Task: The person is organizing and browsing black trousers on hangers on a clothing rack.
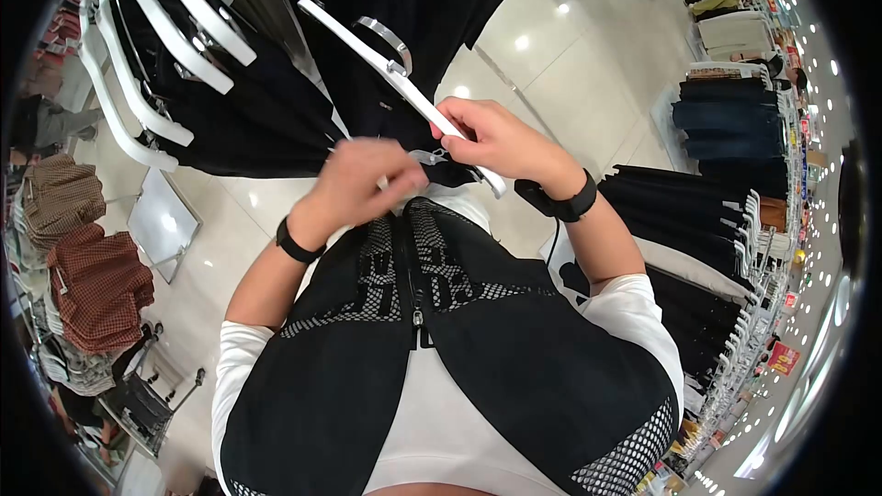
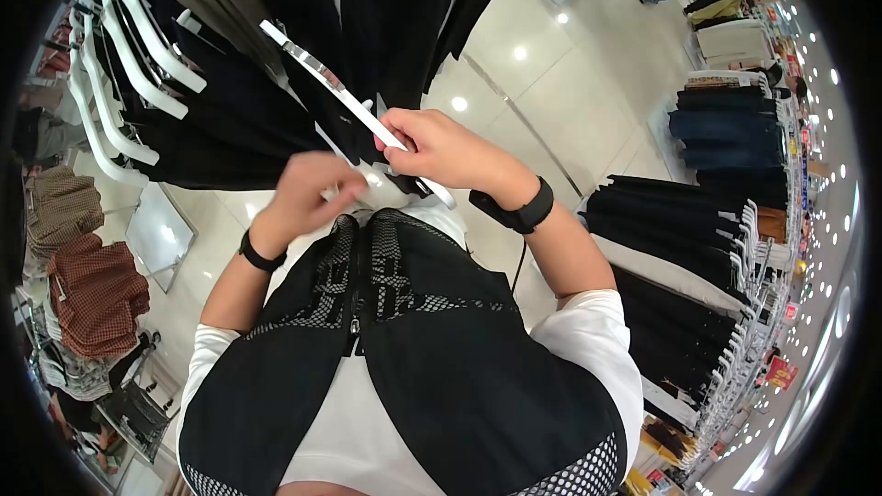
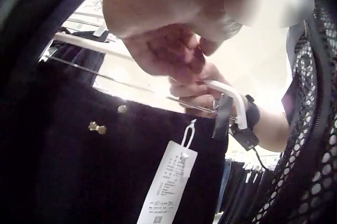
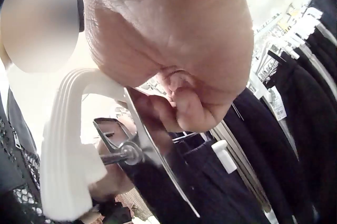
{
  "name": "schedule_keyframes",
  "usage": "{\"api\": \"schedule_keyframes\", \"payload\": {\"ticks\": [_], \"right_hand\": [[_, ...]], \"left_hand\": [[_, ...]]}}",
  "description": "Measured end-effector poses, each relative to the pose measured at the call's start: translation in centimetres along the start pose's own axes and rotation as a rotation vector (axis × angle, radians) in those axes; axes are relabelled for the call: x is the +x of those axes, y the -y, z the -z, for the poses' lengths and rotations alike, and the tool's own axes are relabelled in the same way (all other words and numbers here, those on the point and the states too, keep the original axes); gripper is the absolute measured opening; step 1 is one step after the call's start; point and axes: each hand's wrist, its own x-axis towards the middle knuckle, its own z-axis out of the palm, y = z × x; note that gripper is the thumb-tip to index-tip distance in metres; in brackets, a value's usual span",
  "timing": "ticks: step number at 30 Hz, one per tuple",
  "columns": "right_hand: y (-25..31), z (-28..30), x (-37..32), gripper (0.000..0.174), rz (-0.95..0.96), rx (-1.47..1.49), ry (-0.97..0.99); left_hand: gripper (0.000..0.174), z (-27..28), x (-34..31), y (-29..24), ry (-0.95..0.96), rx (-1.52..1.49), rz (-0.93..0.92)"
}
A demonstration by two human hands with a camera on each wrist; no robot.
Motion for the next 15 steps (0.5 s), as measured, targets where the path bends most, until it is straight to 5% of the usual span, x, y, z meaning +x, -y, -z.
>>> {"api": "schedule_keyframes", "payload": {"ticks": [4,7,10,15], "right_hand": [[-1.5,1.2,0.6,0.014,0.004,-0.019,-0.028],[-2.1,2.2,1.5,0.013,0.009,0.004,-0.025],[-3.0,3.0,1.9,0.013,0.034,-0.023,-0.02],[-4.3,4.2,2.3,0.014,0.06,-0.076,0.021]], "left_hand": [[0.034,-4.6,3.3,-3.5,0.43,-0.658,0.147],[0.04,-8.3,5.6,-3.2,0.416,-0.627,0.152],[0.048,-10.8,8.6,-1.9,0.48,-0.704,0.532],[0.084,-13.4,10.5,-2.2,0.458,-0.825,0.632]]}}
